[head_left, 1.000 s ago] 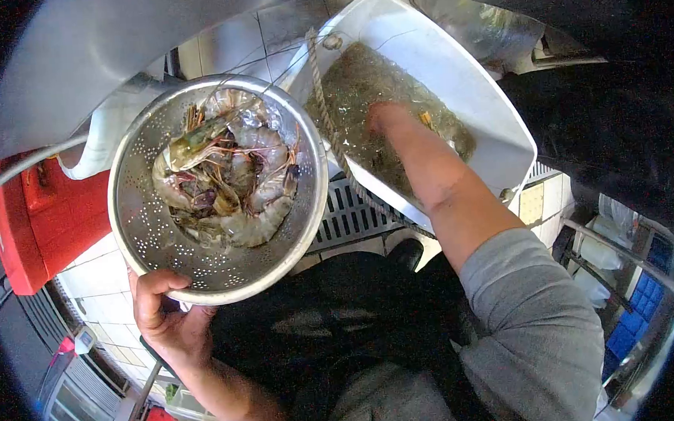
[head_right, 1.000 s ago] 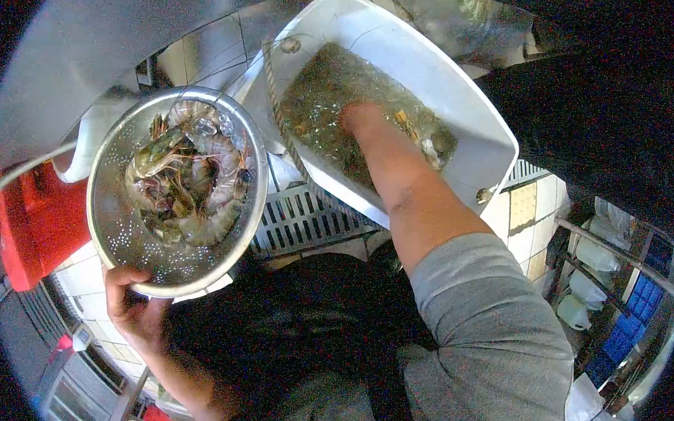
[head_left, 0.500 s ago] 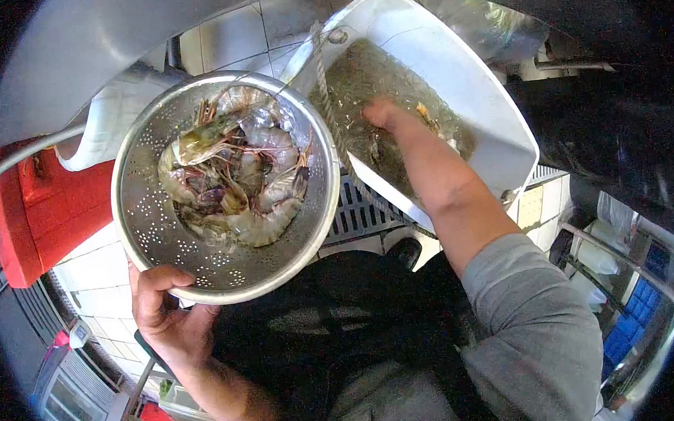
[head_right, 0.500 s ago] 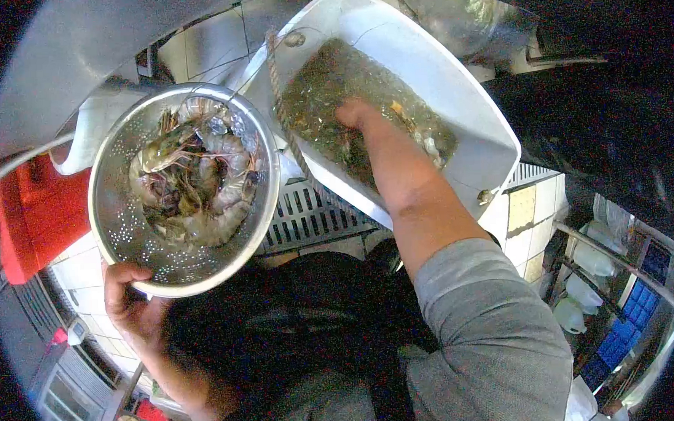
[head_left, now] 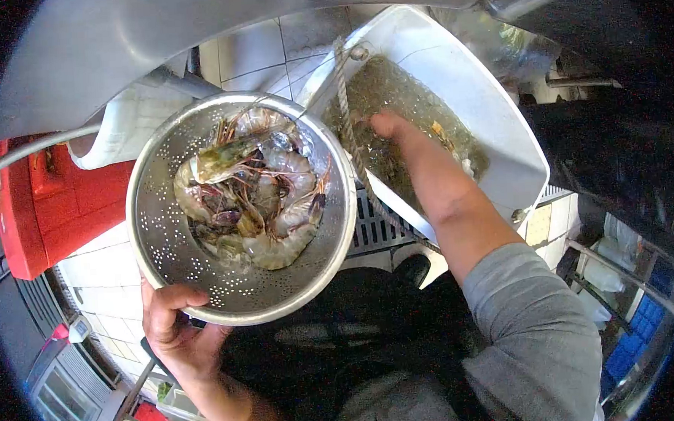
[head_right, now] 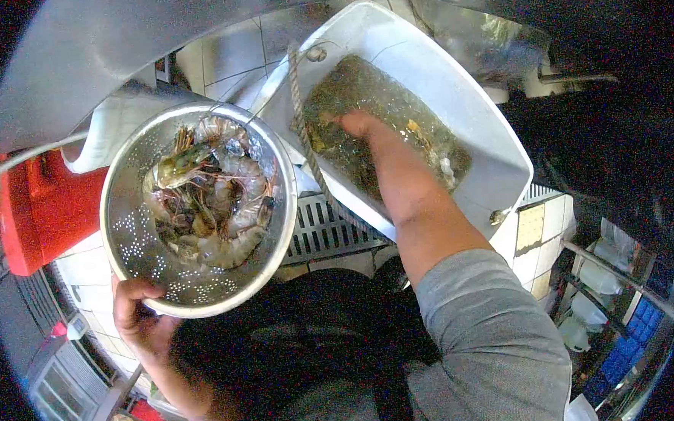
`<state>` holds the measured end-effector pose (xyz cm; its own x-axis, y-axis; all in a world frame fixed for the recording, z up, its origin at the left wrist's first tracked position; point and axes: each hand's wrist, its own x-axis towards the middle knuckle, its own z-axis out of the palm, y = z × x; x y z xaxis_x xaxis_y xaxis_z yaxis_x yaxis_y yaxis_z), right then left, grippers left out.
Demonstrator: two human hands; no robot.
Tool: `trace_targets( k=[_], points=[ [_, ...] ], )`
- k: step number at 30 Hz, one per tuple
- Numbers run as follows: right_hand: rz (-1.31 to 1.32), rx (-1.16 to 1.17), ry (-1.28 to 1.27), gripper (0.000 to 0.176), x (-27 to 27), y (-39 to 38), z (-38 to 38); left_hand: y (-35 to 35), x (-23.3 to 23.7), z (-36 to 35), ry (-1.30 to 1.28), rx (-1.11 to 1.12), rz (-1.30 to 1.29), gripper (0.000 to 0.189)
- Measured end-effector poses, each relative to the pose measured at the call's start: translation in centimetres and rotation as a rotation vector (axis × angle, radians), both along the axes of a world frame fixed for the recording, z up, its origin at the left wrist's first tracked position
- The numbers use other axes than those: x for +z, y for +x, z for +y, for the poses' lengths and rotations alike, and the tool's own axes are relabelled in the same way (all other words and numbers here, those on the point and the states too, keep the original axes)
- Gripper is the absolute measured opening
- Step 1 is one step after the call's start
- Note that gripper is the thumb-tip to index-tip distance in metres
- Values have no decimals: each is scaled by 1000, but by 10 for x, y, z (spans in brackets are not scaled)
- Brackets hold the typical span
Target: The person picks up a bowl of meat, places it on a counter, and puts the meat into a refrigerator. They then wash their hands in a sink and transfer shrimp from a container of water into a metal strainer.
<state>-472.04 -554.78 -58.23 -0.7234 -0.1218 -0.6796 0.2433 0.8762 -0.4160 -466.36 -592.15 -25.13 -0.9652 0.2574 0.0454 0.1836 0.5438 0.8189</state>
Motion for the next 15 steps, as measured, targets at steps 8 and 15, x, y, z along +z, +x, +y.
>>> trace_targets(
  k=[8,15],
  points=[
    [-230,-823,-544,41,50,1,-25,1,1,-2,-45,-2,-39,42],
    [-266,-1168,-998,53,47,0,-28,1,1,9,30,48,-48,42]
  ],
)
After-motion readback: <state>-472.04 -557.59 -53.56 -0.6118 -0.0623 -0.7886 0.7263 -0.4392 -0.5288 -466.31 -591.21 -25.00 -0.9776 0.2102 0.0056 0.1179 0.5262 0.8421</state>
